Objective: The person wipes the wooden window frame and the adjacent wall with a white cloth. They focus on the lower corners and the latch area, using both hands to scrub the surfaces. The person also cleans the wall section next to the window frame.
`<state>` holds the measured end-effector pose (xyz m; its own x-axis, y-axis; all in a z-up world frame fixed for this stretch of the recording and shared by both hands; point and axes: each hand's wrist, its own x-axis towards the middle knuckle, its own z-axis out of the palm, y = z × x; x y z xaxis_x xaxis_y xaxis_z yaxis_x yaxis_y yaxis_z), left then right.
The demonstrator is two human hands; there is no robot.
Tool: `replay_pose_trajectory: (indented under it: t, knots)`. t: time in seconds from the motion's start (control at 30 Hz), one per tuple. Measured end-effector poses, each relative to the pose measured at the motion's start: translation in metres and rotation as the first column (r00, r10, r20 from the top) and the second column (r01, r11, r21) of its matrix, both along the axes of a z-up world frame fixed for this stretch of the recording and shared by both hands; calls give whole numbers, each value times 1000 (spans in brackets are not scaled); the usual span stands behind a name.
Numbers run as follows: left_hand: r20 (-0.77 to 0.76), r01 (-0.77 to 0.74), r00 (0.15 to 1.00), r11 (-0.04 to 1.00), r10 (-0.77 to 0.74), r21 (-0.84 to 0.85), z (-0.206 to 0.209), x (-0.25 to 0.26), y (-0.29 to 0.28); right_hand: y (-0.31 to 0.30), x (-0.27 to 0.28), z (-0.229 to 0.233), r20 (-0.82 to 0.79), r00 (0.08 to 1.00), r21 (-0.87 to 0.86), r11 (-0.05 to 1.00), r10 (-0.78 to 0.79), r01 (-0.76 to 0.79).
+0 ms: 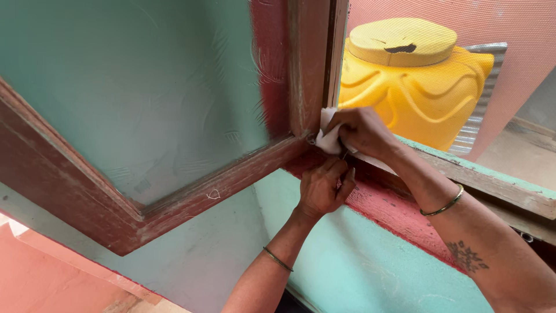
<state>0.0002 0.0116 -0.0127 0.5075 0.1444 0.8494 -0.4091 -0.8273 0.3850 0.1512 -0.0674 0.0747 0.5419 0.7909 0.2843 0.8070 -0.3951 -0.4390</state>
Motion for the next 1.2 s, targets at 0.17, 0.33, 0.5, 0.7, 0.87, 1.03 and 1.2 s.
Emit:
replay_pose_trajectory:
  t: [0.17,0.33,0.5,0.7,0.87,1.03,1.2]
  knots:
    - [-26,4,1000,1000,-4,-7,-2,1,1,-4,-6,4,422,906,316,931,37,-185]
    - [46,3,999,999,-5,52,3,0,2,6,-5,-13,476,864,199,938,161,-284]
    - [38,25,999,1000,-26,17,6,-2,0,-14,4,20,-320,928,354,933,191,-70]
    - [69,75,995,997,-77,36,7,0,3,-36,7,41,252,968,436,895,-17,-98]
    - [0,23,1000,1000,-23,14,8,-4,0,-62,18,18,487,873,176,982,-30,-65]
    - [12,-19,1000,999,18,40,7,-3,-1,-93,-13,-12,526,844,71,984,104,-165]
    - [1,-39,999,998,39,42,6,-3,-3,-109,-34,-13,449,884,122,971,132,-207]
